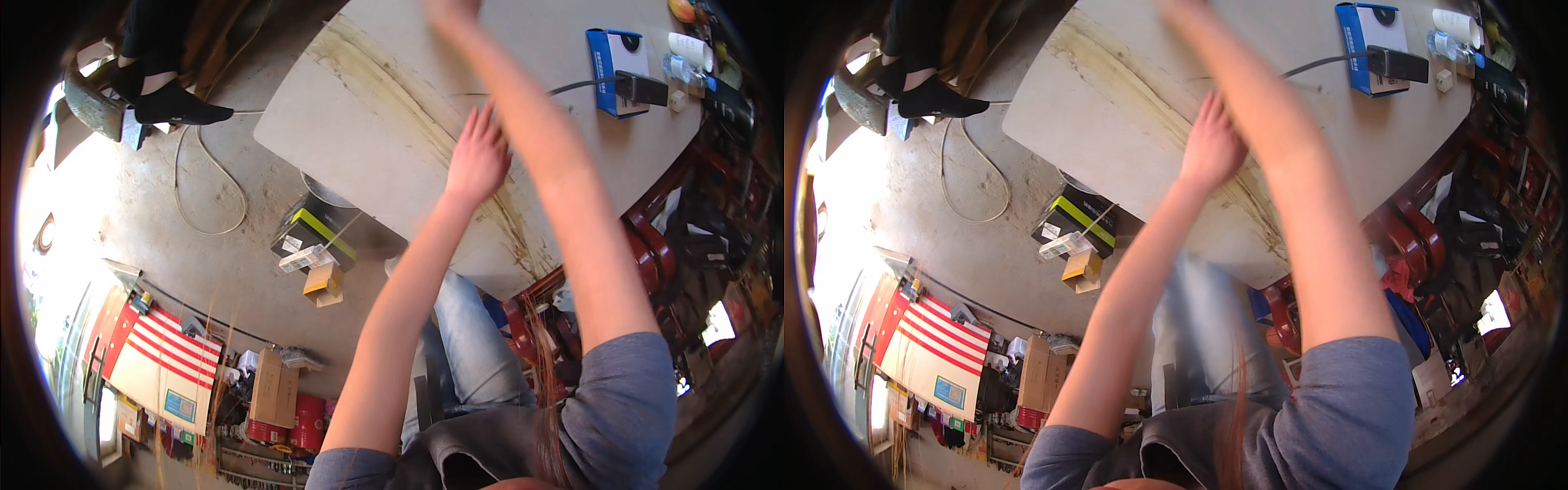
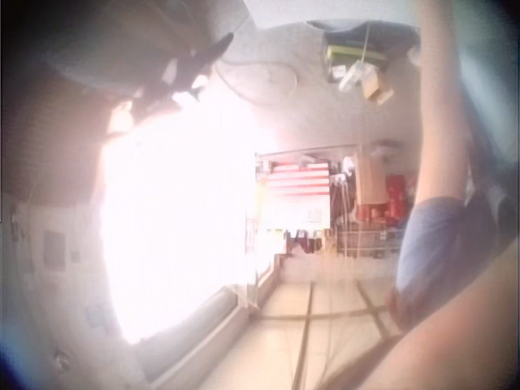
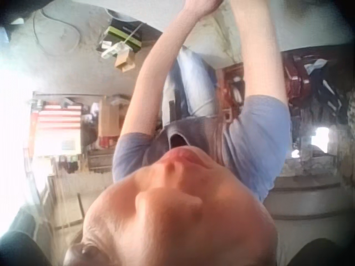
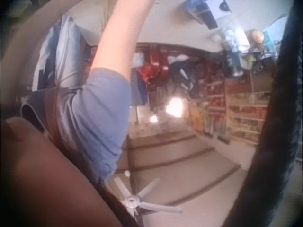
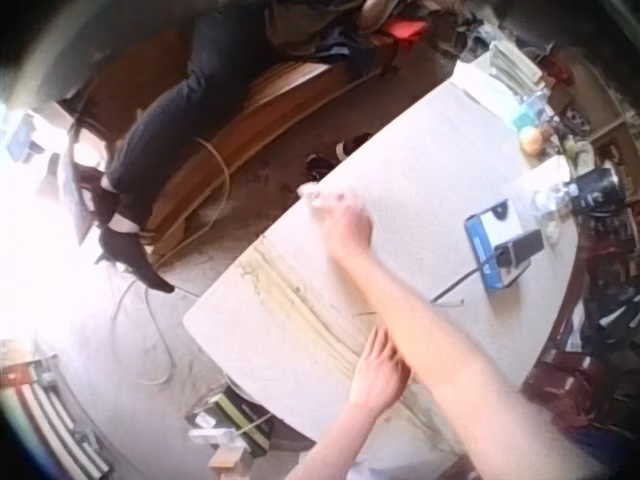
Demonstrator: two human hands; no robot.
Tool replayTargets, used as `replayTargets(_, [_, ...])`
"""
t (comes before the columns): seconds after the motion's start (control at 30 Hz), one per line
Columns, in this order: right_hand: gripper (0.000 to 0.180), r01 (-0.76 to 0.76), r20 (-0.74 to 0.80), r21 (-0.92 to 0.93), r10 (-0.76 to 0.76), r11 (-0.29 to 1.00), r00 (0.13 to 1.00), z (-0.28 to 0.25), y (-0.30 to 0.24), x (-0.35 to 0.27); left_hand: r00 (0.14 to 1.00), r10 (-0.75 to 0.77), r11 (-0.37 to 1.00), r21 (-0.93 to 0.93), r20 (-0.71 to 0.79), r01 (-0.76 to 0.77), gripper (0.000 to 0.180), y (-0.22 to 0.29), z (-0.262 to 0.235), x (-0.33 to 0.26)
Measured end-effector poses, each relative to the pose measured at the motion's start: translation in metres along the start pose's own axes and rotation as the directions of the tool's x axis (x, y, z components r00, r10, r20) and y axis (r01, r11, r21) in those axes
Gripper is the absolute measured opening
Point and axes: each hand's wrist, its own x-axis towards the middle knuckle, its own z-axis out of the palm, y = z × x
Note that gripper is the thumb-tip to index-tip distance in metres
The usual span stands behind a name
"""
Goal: The person wipes a white table with a cloth, then wipes a wooden pallet on the floor. They later pick up a dustpan and broom, sweep debris from under the pallet, and move the pallet aside.
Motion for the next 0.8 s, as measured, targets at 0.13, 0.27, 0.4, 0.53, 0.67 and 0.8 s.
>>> replayTargets(0.13, [0.024, -0.014, 0.085, 0.472, -0.030, 0.881, 0.996, 0.033, -0.116, -0.155, 0.900, -0.356, 0.729, -0.527, 0.253, 0.437, 0.055, 0.026, -0.008, -0.097])
replayTargets(0.27, [0.014, 0.302, 0.413, 0.360, -0.442, 0.882, 0.797, 0.015, -0.173, -0.256, 0.808, -0.495, 0.613, -0.530, 0.319, 0.585, 0.040, 0.037, -0.030, -0.170])
replayTargets(0.4, [0.029, -0.209, 0.457, 0.585, -0.106, 0.783, 0.883, 0.013, -0.169, -0.212, 0.865, -0.500, 0.811, -0.330, 0.039, 0.484, 0.023, 0.036, -0.047, -0.215])
replayTargets(0.53, [0.030, 0.004, 0.125, 0.458, -0.069, 0.889, 0.990, 0.050, -0.158, -0.133, 0.796, -0.605, 0.743, -0.353, 0.009, 0.569, 0.019, 0.022, -0.046, -0.231])
replayTargets(0.67, [0.023, -0.097, 0.375, 0.566, -0.151, 0.819, 0.915, 0.059, -0.185, -0.187, 0.744, -0.666, 0.707, -0.367, -0.056, 0.605, 0.019, 0.012, -0.033, -0.220])
replayTargets(0.8, [0.010, 0.161, 0.553, 0.541, -0.494, 0.825, 0.671, 0.024, -0.177, -0.252, 0.659, -0.730, 0.377, -0.699, 0.179, 0.608, 0.029, 0.006, -0.041, -0.202])
